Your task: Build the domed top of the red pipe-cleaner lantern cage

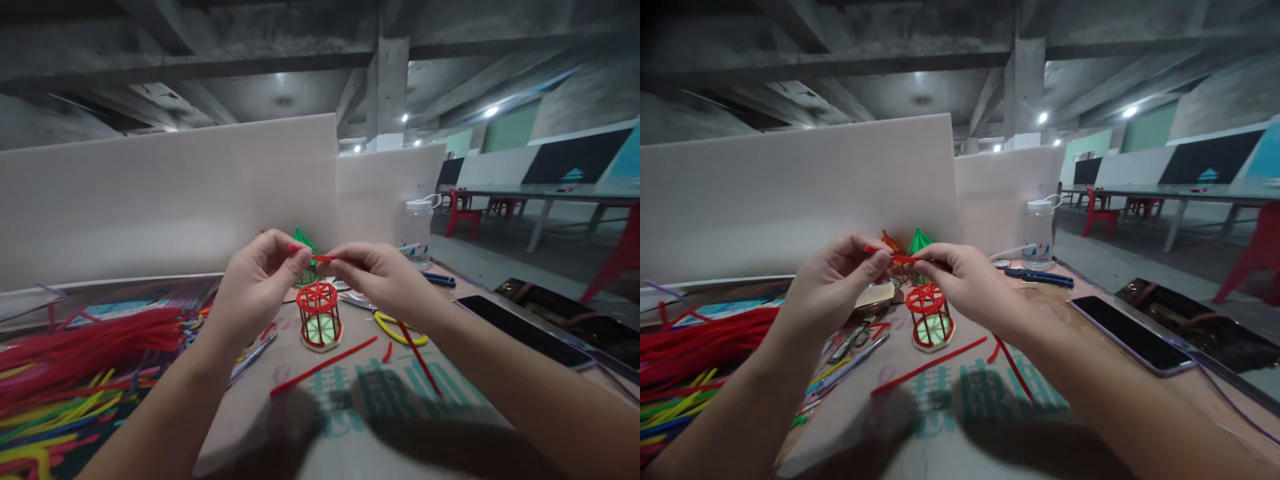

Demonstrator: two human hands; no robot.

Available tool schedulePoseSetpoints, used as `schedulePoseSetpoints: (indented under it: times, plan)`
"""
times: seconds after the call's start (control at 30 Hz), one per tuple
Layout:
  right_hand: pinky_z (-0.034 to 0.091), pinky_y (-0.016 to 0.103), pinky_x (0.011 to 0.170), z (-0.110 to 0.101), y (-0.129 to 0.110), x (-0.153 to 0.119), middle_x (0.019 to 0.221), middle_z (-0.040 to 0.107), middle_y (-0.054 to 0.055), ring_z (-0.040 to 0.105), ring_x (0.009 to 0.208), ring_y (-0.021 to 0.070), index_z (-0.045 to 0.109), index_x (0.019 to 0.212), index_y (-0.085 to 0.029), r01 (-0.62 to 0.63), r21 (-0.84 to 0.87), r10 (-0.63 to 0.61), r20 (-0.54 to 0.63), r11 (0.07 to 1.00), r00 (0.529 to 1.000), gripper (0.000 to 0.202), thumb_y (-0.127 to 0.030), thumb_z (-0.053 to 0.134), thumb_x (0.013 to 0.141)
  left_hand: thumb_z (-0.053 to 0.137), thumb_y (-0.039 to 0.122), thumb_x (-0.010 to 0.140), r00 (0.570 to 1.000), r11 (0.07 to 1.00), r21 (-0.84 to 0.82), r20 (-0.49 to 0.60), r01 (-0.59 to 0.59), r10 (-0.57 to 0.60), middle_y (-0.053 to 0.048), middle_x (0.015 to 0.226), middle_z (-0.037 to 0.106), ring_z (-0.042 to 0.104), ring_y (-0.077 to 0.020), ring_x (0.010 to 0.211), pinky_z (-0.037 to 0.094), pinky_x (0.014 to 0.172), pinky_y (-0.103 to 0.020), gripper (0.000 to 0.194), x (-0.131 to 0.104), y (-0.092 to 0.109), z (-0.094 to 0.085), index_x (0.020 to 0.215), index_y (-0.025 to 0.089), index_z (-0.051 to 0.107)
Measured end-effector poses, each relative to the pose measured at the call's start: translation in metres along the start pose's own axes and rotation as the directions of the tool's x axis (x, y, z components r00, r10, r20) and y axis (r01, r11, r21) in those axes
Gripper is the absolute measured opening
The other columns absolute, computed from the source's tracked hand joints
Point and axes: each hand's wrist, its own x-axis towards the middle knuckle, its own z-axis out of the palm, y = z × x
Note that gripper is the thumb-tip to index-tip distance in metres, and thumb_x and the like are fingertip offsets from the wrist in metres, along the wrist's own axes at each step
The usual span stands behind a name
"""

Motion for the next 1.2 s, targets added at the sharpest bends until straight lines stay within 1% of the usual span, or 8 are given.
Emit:
schedulePoseSetpoints:
  times: [0.07,0.2,0.27,0.33,0.43,0.63,0.93,1.2]
  plan:
    - [0.047,0.028,0.068,-0.007,0.008,0.0,0.087,0.074,0.004,0.064,0.077,0.0156,0.075,0.105,-0.016,0.043,-0.1,-0.038,0.048,0.994,0.998,0.029,-0.037,0.059,0.096,0.077,0.043,0.084,1.0,0.999,0.041,0.008,0.029,-0.03,0.001,0.074,0.065,0.059,-0.0106,0.067,0.048,0.063,-0.021,0.029,0.0,-0.008,-0.004,0.082,0.017,0.065]
    - [0.05,0.029,0.082,-0.022,0.009,-0.002,0.112,0.077,0.005,0.069,0.096,0.0179,0.072,0.122,-0.023,0.098,-0.33,-0.038,0.183,0.939,0.982,0.031,-0.026,0.051,0.099,0.073,0.044,0.086,0.995,0.989,0.116,0.04,0.09,-0.095,0.001,0.071,0.062,0.056,-0.0107,0.065,0.044,0.06,-0.022,0.028,0.003,-0.014,-0.012,0.082,0.017,0.064]
    - [0.049,0.028,0.076,-0.029,0.004,-0.004,0.108,0.077,0.004,0.069,0.091,0.0173,0.07,0.123,-0.025,0.097,-0.448,-0.027,0.16,0.889,0.987,0.031,-0.026,0.049,0.1,0.071,0.043,0.087,0.993,0.986,0.131,0.042,0.104,-0.111,0.002,0.07,0.061,0.056,-0.0105,0.063,0.043,0.058,-0.022,0.027,0.004,-0.012,-0.017,0.083,0.018,0.064]
    - [0.047,0.026,0.069,-0.034,0.0,-0.006,0.097,0.076,0.003,0.067,0.08,0.0159,0.069,0.12,-0.024,0.083,-0.503,-0.055,0.07,0.86,0.996,0.028,-0.027,0.048,0.1,0.071,0.043,0.088,0.993,0.986,0.125,0.041,0.109,-0.115,0.002,0.07,0.062,0.057,-0.0103,0.063,0.044,0.058,-0.021,0.026,0.005,-0.009,-0.023,0.084,0.018,0.064]
    - [0.046,0.025,0.064,-0.041,-0.003,-0.005,0.08,0.072,0.001,0.063,0.07,0.0136,0.067,0.105,-0.021,0.073,-0.458,-0.091,-0.016,0.886,0.996,0.018,-0.025,0.051,0.099,0.071,0.042,0.089,0.992,0.987,0.122,0.053,0.103,-0.11,0.002,0.07,0.063,0.058,-0.0103,0.064,0.045,0.06,-0.021,0.026,0.007,-0.006,-0.03,0.081,0.018,0.063]
    - [0.049,0.025,0.067,-0.058,-0.005,-0.004,0.085,0.07,0.002,0.064,0.076,0.0136,0.068,0.093,-0.02,0.173,-0.282,-0.15,0.099,0.944,0.984,0.012,-0.03,0.06,0.094,0.071,0.042,0.089,0.993,0.984,0.153,0.059,0.091,-0.101,0.001,0.072,0.063,0.057,-0.0108,0.065,0.045,0.059,-0.022,0.027,0.009,-0.01,-0.034,0.079,0.018,0.064]
    - [0.046,0.026,0.058,-0.102,-0.006,-0.009,0.075,0.065,0.002,0.059,0.066,0.0138,0.066,0.085,-0.018,0.106,-0.309,-0.045,0.198,0.945,0.979,0.021,-0.038,0.066,0.09,0.072,0.042,0.088,0.997,0.982,0.181,0.057,0.048,-0.059,0.001,0.071,0.063,0.058,-0.0113,0.064,0.048,0.06,-0.022,0.026,0.009,-0.003,-0.036,0.076,0.019,0.064]
    - [0.047,0.031,0.06,-0.135,0.004,-0.01,0.074,0.065,0.004,0.06,0.067,0.0176,0.069,0.083,-0.022,0.031,-0.434,0.0,0.071,0.9,0.997,0.029,-0.051,0.072,0.084,0.084,0.047,0.074,0.994,0.991,0.123,-0.101,0.062,-0.05,-0.002,0.068,0.064,0.059,-0.0149,0.062,0.054,0.058,-0.028,0.032,0.012,0.004,-0.044,0.07,0.023,0.063]
